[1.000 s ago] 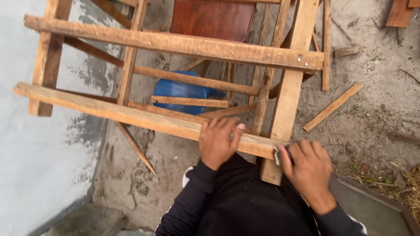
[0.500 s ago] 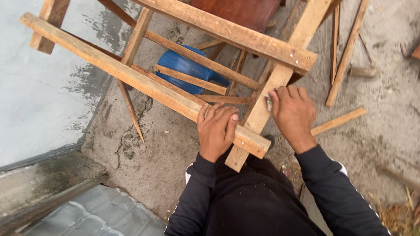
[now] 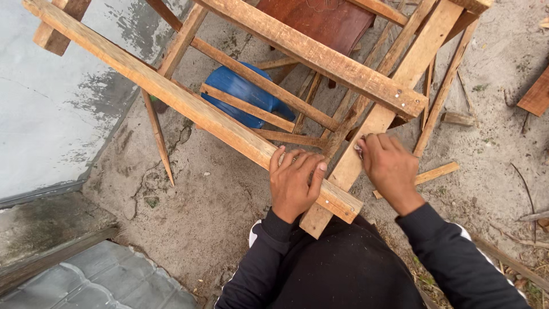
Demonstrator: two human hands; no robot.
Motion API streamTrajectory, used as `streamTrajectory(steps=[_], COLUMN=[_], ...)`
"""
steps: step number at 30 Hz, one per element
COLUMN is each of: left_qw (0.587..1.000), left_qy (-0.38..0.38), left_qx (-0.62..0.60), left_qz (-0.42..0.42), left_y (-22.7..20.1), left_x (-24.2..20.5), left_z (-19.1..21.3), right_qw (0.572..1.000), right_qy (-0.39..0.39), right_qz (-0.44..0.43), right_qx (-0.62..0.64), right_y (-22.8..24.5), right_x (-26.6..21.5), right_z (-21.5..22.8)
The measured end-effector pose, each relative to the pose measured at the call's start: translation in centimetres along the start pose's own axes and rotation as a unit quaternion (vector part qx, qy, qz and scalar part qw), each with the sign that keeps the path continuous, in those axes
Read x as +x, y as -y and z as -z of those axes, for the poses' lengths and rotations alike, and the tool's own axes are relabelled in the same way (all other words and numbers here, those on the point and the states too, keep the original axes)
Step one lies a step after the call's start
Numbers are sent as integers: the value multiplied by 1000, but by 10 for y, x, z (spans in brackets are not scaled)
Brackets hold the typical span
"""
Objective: The person sands the joints and surfaces of a wooden frame by hand with a piece of sandpaper.
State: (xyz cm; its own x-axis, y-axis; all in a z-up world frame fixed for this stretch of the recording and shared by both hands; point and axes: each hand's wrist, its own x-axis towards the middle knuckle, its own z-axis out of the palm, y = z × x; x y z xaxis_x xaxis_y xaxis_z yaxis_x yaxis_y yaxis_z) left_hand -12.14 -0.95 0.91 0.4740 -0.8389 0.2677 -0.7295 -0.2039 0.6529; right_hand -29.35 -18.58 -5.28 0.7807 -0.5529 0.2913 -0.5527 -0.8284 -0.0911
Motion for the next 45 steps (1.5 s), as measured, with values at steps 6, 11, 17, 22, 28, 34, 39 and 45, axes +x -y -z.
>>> streamTrajectory(steps=[6,11,17,22,28,34,39,45], left_qw=[1000,997,987,967,953,949,945,958], left_qy=[12,51,70,33,-62,-83,-94,-87], left_qx=[-7,31,27,51,50,84,89,88], left_qz=[14,52,145,248,294,291,300,259], left_y=[-8,-26,-93,-136,-148,-133,-131,-119], left_x=[1,9,-4,-1,18,44,46,40], left_z=[8,10,-24,-56,-102,-139,-139,-134], right_qw=[999,996,988,943,949,948,946,915], right_qy=[-39,14,21,78,32,-2,28,94], right_qz=[-28,86,143,279,240,283,300,379], right_qx=[-24,30,56,163,203,142,119,102], right_y=[-17,-12,-23,-39,-79,-85,-70,-73], right_x=[20,33,57,61,88,143,175,189], right_z=[8,42,52,52,91,65,45,56])
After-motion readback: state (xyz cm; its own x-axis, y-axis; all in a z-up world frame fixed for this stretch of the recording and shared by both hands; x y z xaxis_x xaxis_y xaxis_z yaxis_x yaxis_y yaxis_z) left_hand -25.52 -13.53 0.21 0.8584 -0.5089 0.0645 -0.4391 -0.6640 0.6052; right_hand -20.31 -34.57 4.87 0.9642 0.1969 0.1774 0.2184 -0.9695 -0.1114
